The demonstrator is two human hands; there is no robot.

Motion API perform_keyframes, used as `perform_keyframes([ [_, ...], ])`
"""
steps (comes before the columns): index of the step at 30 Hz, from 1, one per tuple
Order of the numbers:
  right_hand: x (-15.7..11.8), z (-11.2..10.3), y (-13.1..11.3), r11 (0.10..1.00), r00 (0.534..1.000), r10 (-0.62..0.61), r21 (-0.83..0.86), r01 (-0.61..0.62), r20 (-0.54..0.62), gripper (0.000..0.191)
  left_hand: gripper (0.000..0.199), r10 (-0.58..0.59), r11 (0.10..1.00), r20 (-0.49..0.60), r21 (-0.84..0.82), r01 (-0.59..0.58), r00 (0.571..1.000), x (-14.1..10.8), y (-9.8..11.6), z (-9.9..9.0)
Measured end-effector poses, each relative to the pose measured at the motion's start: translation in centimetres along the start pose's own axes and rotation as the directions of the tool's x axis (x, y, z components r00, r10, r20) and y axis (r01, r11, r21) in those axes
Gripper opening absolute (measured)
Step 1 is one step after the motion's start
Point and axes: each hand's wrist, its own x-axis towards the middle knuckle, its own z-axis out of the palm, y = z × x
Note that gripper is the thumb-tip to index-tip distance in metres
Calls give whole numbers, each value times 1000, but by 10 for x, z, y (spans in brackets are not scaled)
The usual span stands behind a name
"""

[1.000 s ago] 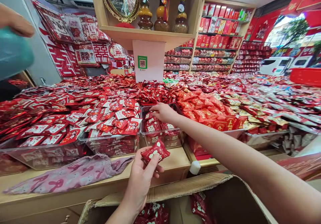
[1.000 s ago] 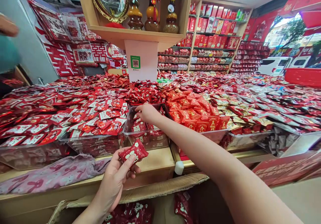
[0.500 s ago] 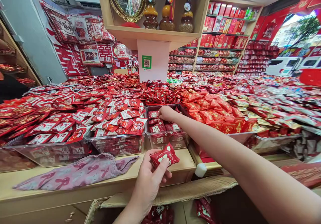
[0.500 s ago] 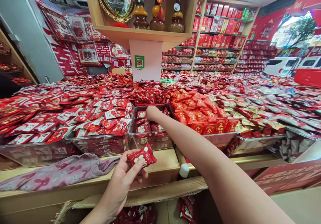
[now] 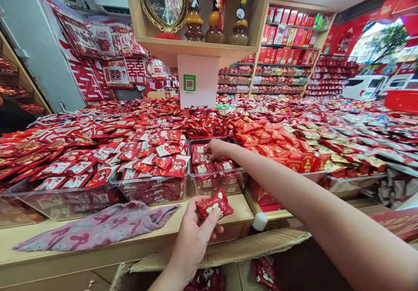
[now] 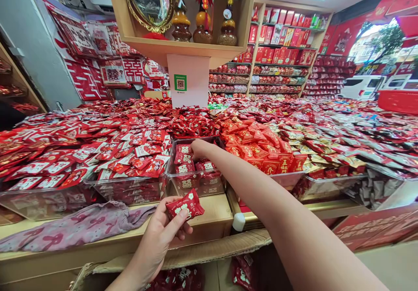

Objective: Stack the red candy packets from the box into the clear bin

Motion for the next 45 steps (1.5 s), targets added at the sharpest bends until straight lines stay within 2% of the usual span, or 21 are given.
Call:
perform_keyframes([
  [6,0,2,-2,1000,1000,-6,-25,6,25,36,30,-15,1000,-9,-13,15,1000,-1,2,1],
  [10,3,-4,-3,1000,997,-9,-8,9,77,30,29,-15,1000,-3,-16,15,1000,-1,1,0],
  [14,4,-6,-1,999,998,2,50,-6,67,22,30,-14,1000,-5,-12,14,1000,-1,1,0],
  [18,4,-1,5,994,1000,22,110,-23,8,17,29,-7,1000,-11,-30,6,1000,-1,1,1],
  [22,4,-5,15,986,992,50,161,-31,-112,16,27,9,996,-34,-90,-12,999,1,1,-1],
  [26,-19,-22,18,978,961,77,210,-21,-266,21,25,-28,942,-8,-334,24,1000,4,5,-8],
  [28,-44,-29,11,964,949,21,259,65,-313,21,24,-61,876,-3,-479,52,998,4,7,-12],
  [30,-74,-31,-1,925,944,-106,316,209,-312,18,26,-94,821,-5,-566,75,996,4,8,-14],
  [32,-99,-27,-14,875,935,-244,358,327,-258,15,29,-103,801,-1,-593,82,995,4,8,-14],
  [35,-113,-19,-24,827,925,-368,423,371,-92,15,28,-112,810,18,-578,101,994,5,8,-13],
  [37,-100,-16,-20,844,944,-318,426,326,-91,18,27,-133,825,32,-550,128,991,6,8,-12],
  [39,-73,-15,-12,902,968,-152,372,218,-200,21,26,-158,839,46,-520,159,986,6,9,-11],
  [41,-40,-14,-5,948,959,33,312,59,-282,23,26,-179,853,47,-491,178,983,7,10,-11],
  [43,-10,-10,-1,961,953,145,267,-72,-266,26,25,-179,866,42,-467,178,983,6,9,-12],
  [45,12,-4,0,961,953,193,243,-135,-235,28,24,-173,881,45,-439,175,984,6,8,-13],
])
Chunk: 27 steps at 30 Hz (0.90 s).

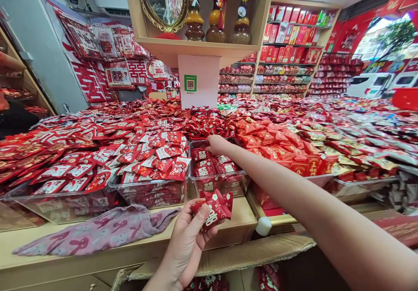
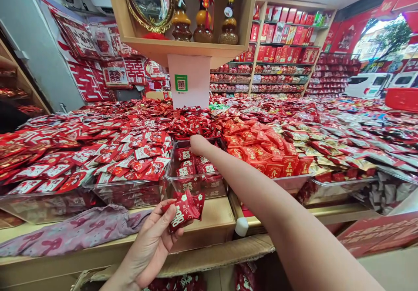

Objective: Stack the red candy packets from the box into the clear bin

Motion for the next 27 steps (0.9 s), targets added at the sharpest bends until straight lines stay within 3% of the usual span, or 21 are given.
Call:
perform_keyframes([
  [3,13,15,0,1000,1000,17,-4,-17,17,19,21,-17,999,6,33,17,1000,0,-1,-1],
  [6,16,15,4,1000,1000,5,28,-5,5,13,20,-20,998,-36,50,22,999,-2,-1,2],
  [10,2,-13,10,997,992,-2,81,12,-125,20,23,-47,999,-124,5,48,991,-6,3,7],
  [13,-33,-33,7,968,985,-45,238,85,-169,23,29,-97,994,-125,-57,90,987,-11,9,10],
  [16,-83,-36,-4,850,981,-191,504,152,27,18,48,-153,986,-81,-76,147,985,-13,12,12],
  [18,-110,-31,-11,788,922,-327,599,145,207,17,44,-183,981,-56,-78,178,982,-12,10,10],
  [20,-121,-27,-15,768,828,-438,624,142,350,22,34,-217,974,-51,-81,212,975,-8,6,7],
  [21,-118,-26,-15,781,800,-457,605,152,389,26,31,-231,970,-53,-86,226,972,-6,4,6],
  [22,-111,-26,-15,810,803,-447,558,178,394,30,29,-244,967,-57,-90,238,968,-5,3,5],
  [25,-70,-27,-11,950,925,-299,163,266,233,34,27,-261,963,-80,-91,254,962,-2,2,4],
  [27,-41,-25,-9,959,958,-219,-142,246,183,28,26,-253,966,-104,-76,246,962,-3,4,6],
])
